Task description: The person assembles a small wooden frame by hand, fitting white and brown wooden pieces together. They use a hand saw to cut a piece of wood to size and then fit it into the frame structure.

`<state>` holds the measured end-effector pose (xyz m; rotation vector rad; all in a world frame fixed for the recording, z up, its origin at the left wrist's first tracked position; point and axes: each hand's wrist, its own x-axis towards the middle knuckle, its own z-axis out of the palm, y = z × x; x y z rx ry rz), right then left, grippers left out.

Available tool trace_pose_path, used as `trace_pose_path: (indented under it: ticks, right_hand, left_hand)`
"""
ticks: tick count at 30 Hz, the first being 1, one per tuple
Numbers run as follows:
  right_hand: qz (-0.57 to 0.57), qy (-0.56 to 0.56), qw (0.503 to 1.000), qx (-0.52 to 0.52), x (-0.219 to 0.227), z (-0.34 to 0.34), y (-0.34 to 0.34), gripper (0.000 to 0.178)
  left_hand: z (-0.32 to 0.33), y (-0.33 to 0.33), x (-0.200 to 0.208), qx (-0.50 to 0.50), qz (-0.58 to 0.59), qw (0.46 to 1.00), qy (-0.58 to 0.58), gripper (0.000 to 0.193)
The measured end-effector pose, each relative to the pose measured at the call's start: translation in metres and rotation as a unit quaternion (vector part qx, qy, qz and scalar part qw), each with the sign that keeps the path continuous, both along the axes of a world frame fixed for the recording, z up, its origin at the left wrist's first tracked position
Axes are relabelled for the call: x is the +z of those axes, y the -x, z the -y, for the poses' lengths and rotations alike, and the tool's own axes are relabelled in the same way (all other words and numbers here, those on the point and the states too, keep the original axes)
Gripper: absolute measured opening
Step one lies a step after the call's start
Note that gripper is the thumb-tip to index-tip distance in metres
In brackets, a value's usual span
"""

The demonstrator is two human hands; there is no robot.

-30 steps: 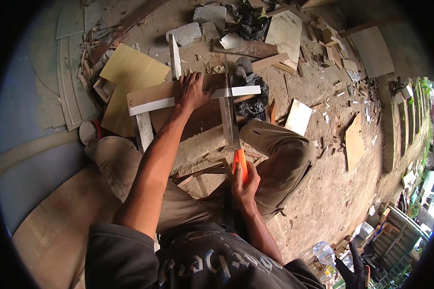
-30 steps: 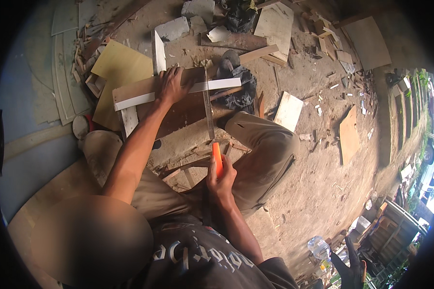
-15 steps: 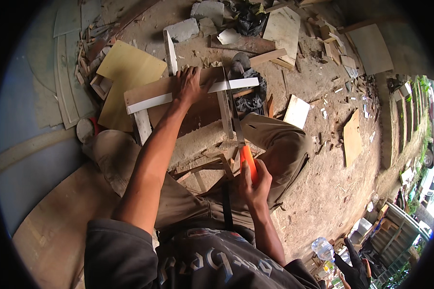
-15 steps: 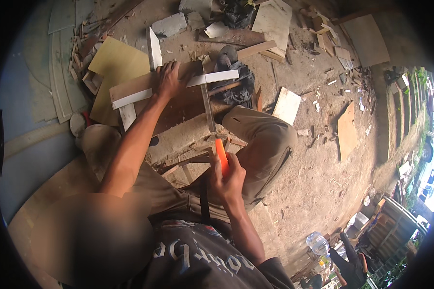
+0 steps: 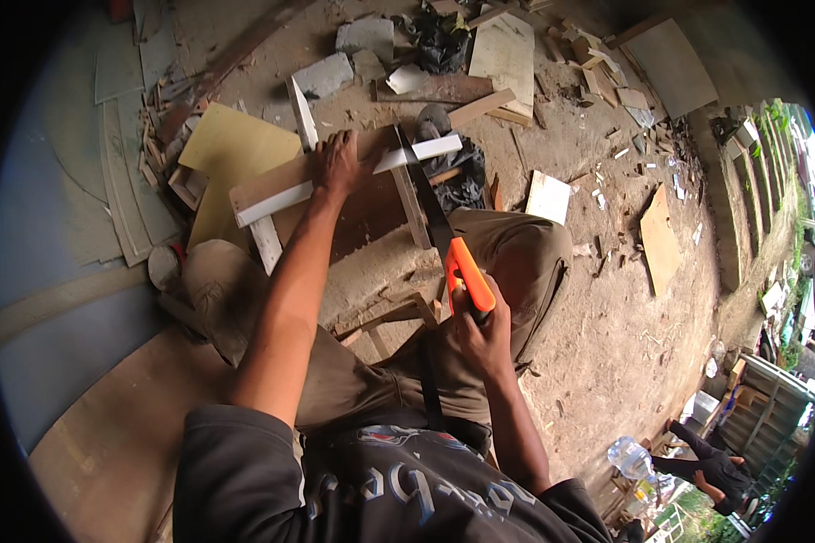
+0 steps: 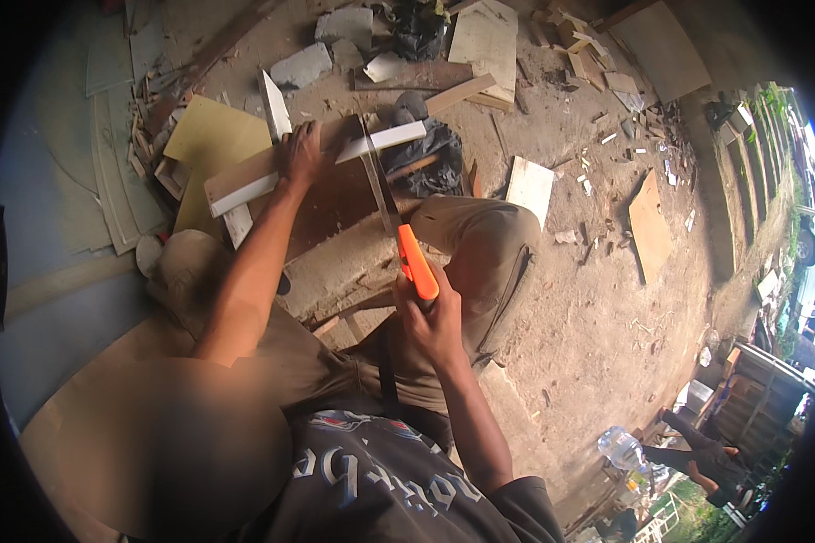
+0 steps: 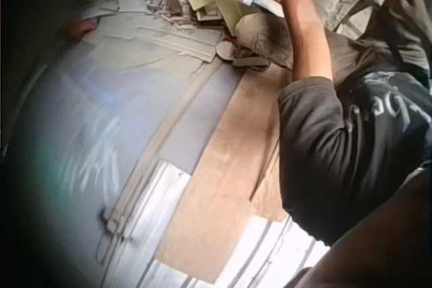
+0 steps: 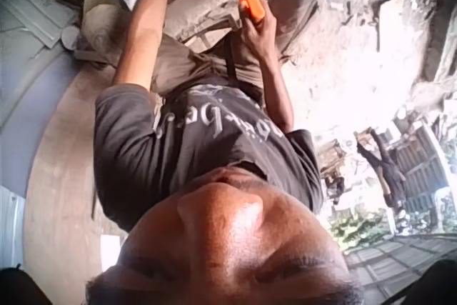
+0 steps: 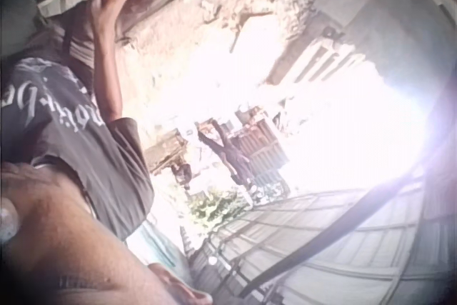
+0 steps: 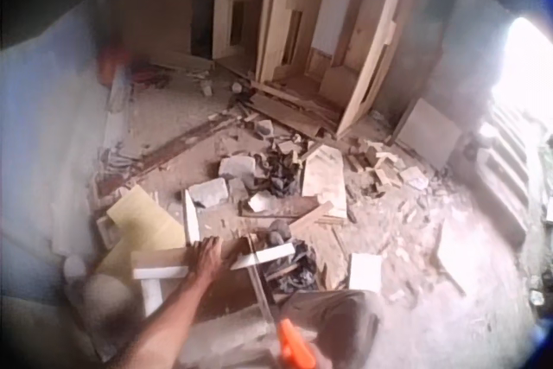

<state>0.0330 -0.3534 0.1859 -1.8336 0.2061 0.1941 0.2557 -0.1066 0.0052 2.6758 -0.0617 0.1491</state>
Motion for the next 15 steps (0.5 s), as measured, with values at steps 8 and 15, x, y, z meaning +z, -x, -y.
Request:
trace_pose_path:
  ticks: [8, 15]
  right_hand:
    - [0.024, 0.031, 0.999, -0.012, 0.003, -0.011, -0.007, 0.019]
    - [-0.012, 0.102, 0.994, -0.021, 0.025, -0.013, -0.026, 0.031]
  left_hand:
    - [0.03, -0.016, -0.016, 0.147, 0.022, 0.988, -0.039, 0.07]
    - [0.031, -0.021, -0.035, 0.17, -0.017, 0.985, -0.021, 0.069]
